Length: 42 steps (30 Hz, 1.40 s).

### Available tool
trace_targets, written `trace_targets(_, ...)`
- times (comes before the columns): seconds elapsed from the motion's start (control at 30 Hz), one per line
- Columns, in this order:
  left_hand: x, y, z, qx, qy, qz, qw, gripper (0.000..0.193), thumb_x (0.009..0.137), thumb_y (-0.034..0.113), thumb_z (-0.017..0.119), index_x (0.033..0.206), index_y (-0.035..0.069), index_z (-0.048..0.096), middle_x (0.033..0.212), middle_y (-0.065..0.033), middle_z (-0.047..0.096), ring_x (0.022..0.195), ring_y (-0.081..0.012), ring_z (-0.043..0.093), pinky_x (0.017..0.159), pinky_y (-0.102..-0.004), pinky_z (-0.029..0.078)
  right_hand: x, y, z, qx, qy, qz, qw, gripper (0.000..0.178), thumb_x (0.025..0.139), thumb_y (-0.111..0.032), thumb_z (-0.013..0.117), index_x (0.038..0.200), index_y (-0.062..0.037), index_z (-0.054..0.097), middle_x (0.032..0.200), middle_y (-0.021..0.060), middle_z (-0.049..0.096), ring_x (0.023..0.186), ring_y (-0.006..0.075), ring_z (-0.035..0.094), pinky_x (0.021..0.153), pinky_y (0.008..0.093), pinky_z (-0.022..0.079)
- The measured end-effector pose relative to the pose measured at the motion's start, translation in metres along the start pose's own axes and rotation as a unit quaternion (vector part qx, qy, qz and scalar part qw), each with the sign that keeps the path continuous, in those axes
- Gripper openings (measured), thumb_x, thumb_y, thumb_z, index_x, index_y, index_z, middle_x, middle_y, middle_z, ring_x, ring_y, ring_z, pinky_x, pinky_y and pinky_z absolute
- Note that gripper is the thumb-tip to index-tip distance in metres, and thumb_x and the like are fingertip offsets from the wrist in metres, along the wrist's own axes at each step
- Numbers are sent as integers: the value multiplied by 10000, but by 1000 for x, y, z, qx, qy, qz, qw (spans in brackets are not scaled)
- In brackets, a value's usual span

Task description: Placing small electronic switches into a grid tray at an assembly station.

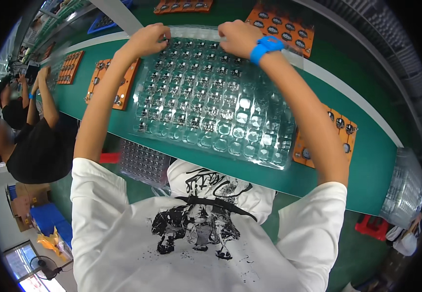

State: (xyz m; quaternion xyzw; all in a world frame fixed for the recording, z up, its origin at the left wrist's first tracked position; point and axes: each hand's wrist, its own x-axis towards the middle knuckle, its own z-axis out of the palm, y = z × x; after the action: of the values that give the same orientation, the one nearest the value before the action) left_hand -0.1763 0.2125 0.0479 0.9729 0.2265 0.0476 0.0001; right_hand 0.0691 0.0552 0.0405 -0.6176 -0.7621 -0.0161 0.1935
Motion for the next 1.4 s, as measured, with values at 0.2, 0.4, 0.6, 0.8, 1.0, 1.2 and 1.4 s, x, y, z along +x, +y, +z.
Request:
trace_targets(0.2, -12, 2, -7, 7, 7, 6, 1000, 182, 785, 121, 580, 959, 73, 608, 944, -115, 575, 936, -313, 584, 773, -424, 486, 12, -22, -16, -73, -12, 103, 992, 155, 733, -172, 610, 818, -56, 666, 831, 177, 668, 766, 345, 648, 697, 437, 532)
trace_targets(0.4, -17, 15, -10, 35, 12, 26, 999, 143, 787, 94, 587, 921, 59, 620, 951, -109, 576, 943, -311, 584, 791, -433, 484, -2, -19, 4, -121, -55, 97, 986, 135, 736, -147, 631, 808, -47, 685, 815, 192, 663, 734, 359, 647, 663, 452, 534)
trace_targets(0.6, -20, 10, -11, 62, 107, 38, 992, 113, 803, 70, 587, 910, 58, 623, 924, -105, 596, 863, -322, 604, 746, -412, 500, 4, -33, -20, -87, 33, 78, 993, 96, 752, -129, 613, 725, -68, 683, 776, 130, 660, 689, 333, 634, 600, 445, 523)
trace_targets(0.8, -11, 18, -2, -29, 186, 83, 979, 93, 823, 84, 584, 877, 13, 611, 859, -127, 624, 821, -328, 608, 711, -406, 493, 11, -34, 18, -139, 70, -8, 988, 65, 715, -92, 614, 702, -41, 653, 740, 164, 640, 667, 348, 641, 567, 434, 532)
trace_targets(1.0, -17, 19, 15, -25, 183, 88, 979, 76, 819, 94, 587, 847, 30, 617, 855, -118, 601, 813, -319, 607, 706, -417, 499, 13, -51, 19, -160, 11, -7, 987, 59, 700, -75, 641, 747, -43, 660, 770, 185, 644, 694, 345, 654, 579, 424, 538)
trace_targets(1.2, -17, 39, 14, 19, 156, 80, 984, 73, 769, 115, 615, 776, 43, 625, 870, -115, 585, 819, -310, 616, 705, -422, 512, 6, -49, 20, -155, 34, -14, 987, 70, 709, -82, 613, 693, -17, 635, 773, 162, 628, 689, 353, 631, 590, 441, 528)
trace_targets(1.4, -4, 41, 26, 55, 109, 76, 990, 92, 799, 108, 594, 860, 41, 609, 900, -131, 582, 803, -339, 609, 683, -439, 503, -33, -52, -76, -83, 78, -27, 993, 99, 762, -112, 634, 748, -15, 645, 745, 138, 622, 680, 305, 624, 601, 387, 501)
